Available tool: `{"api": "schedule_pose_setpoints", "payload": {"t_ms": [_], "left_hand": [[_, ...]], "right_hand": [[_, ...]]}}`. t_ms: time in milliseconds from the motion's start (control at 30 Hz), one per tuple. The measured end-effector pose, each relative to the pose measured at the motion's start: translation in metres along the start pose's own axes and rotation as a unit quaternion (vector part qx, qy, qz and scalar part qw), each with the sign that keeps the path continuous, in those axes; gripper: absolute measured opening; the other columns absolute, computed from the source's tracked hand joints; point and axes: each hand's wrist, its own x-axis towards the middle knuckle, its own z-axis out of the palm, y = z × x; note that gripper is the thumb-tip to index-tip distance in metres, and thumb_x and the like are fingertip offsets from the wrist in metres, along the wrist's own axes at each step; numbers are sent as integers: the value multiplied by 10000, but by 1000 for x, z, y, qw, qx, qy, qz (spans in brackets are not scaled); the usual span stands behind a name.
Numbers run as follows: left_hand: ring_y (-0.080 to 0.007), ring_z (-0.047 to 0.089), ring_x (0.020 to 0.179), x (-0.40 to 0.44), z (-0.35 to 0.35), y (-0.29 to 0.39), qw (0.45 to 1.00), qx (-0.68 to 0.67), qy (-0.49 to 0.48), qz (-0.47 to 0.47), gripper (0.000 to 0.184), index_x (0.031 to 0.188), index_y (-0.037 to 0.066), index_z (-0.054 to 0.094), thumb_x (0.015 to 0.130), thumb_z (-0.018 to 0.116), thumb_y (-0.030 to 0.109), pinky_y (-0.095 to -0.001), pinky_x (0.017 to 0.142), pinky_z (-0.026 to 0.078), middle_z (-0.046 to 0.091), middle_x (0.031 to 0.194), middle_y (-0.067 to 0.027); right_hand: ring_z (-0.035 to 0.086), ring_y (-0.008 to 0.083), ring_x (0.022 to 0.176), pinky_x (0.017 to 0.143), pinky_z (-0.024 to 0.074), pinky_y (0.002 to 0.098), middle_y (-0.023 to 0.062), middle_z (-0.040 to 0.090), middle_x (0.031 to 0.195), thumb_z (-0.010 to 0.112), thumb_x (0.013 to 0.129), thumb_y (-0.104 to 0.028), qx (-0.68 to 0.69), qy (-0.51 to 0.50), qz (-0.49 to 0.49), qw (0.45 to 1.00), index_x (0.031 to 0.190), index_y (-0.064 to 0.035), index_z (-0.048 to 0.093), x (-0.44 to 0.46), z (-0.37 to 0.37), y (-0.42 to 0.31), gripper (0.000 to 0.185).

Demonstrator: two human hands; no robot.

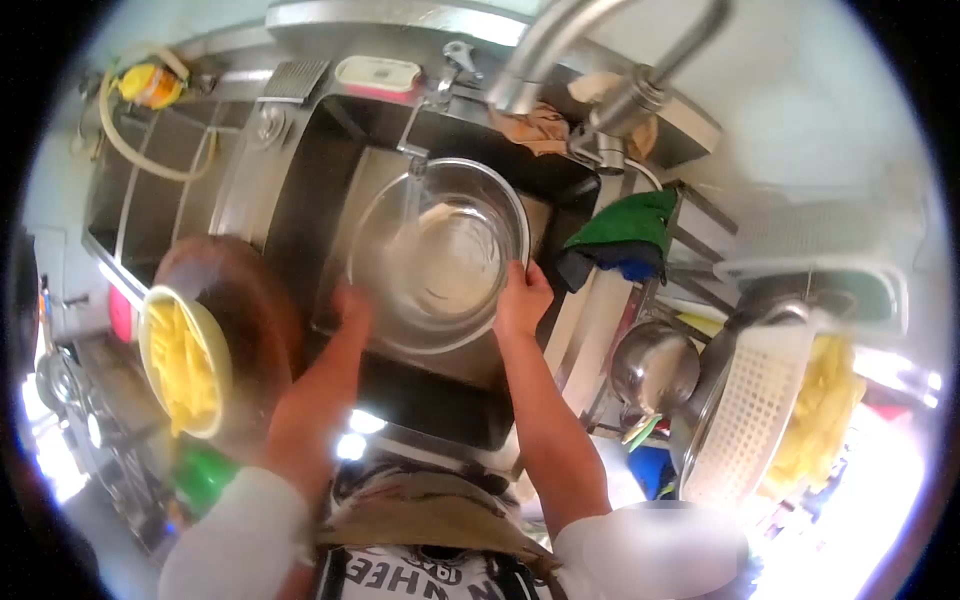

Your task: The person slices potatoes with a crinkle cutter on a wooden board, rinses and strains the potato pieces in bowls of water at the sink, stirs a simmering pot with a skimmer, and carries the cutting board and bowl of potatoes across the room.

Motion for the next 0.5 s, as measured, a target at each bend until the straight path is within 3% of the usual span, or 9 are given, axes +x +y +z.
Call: {"api": "schedule_pose_setpoints", "payload": {"t_ms": [33, 133, 233, 300, 367, 400, 433, 467, 500], "left_hand": [[-442, 587, 971, 4, 5, -5, 997, 55, -34, -30, 297, 1041, -34, 586, 880, 517, 206, -479, 828, 485, 614, 1022, -277], [-438, 604, 923, 25, 33, -52, 992, 78, -90, 38, 297, 932, -28, 611, 895, 497, 243, -475, 801, 497, 627, 957, -272], [-433, 619, 852, 9, 0, -17, 994, -13, -67, 82, 311, 837, -38, 608, 907, 478, 237, -479, 735, 502, 641, 876, -255], [-424, 624, 792, 3, -21, 9, 982, -11, 12, 187, 311, 785, -43, 594, 908, 466, 212, -487, 673, 497, 644, 822, -237], [-400, 620, 710, -22, -69, 62, 977, -50, 16, 206, 286, 736, -34, 579, 896, 462, 172, -489, 611, 483, 633, 747, -212], [-381, 614, 661, -52, -96, 99, 982, -104, -25, 155, 267, 712, -24, 573, 885, 464, 147, -486, 581, 472, 621, 698, -197], [-336, 596, 601, -63, -92, 97, 904, 272, -55, 326, 213, 723, 17, 575, 872, 479, 136, -470, 577, 472, 600, 668, -168], [-334, 598, 606, -82, -108, 112, 944, 179, 16, 278, 174, 824, 21, 599, 872, 484, 143, -460, 593, 481, 607, 697, -170], [-373, 604, 695, -91, -112, 110, 971, 87, -23, 220, 180, 932, 33, 588, 887, 482, 171, -483, 654, 483, 615, 778, -202]], "right_hand": [[559, 105, 732, 681, 452, 254, 49, 650, 861, 601, 860, -106, -24, -10, 6, 1000, 994, 65, 643, 0, 3, -6, 221], [577, 148, 768, 706, 462, 275, 65, 653, 876, 574, 858, -79, -56, -24, 16, 998, 1015, 69, 635, 21, 6, -6, 224], [595, 205, 787, 714, 475, 318, 100, 656, 882, 575, 831, -56, -112, 102, 75, 986, 1009, 56, 641, 67, -8, 24, 220], [609, 241, 819, 740, 489, 363, 137, 656, 919, 574, 831, -86, -196, 31, 173, 965, 983, 54, 641, 82, -26, 46, 217], [598, 267, 882, 790, 480, 395, 153, 628, 990, 549, 847, -146, -277, -31, 242, 929, 1019, 41, 611, 89, -45, 76, 261], [580, 275, 928, 826, 464, 405, 151, 601, 1044, 524, 863, -191, -295, -46, 259, 919, 1067, 30, 582, 79, -59, 89, 306], [562, 283, 974, 863, 447, 415, 148, 573, 1098, 500, 878, -236, -270, -75, 286, 916, 1115, 19, 552, 66, -64, 105, 351], [543, 290, 1021, 899, 431, 425, 145, 546, 1152, 476, 894, -281, -201, -113, 325, 917, 1163, 8, 523, 45, -55, 113, 397], [525, 298, 1067, 935, 414, 434, 142, 519, 1206, 451, 910, -326, -107, -145, 372, 910, 1211, -4, 493, 29, -50, 128, 443]]}}
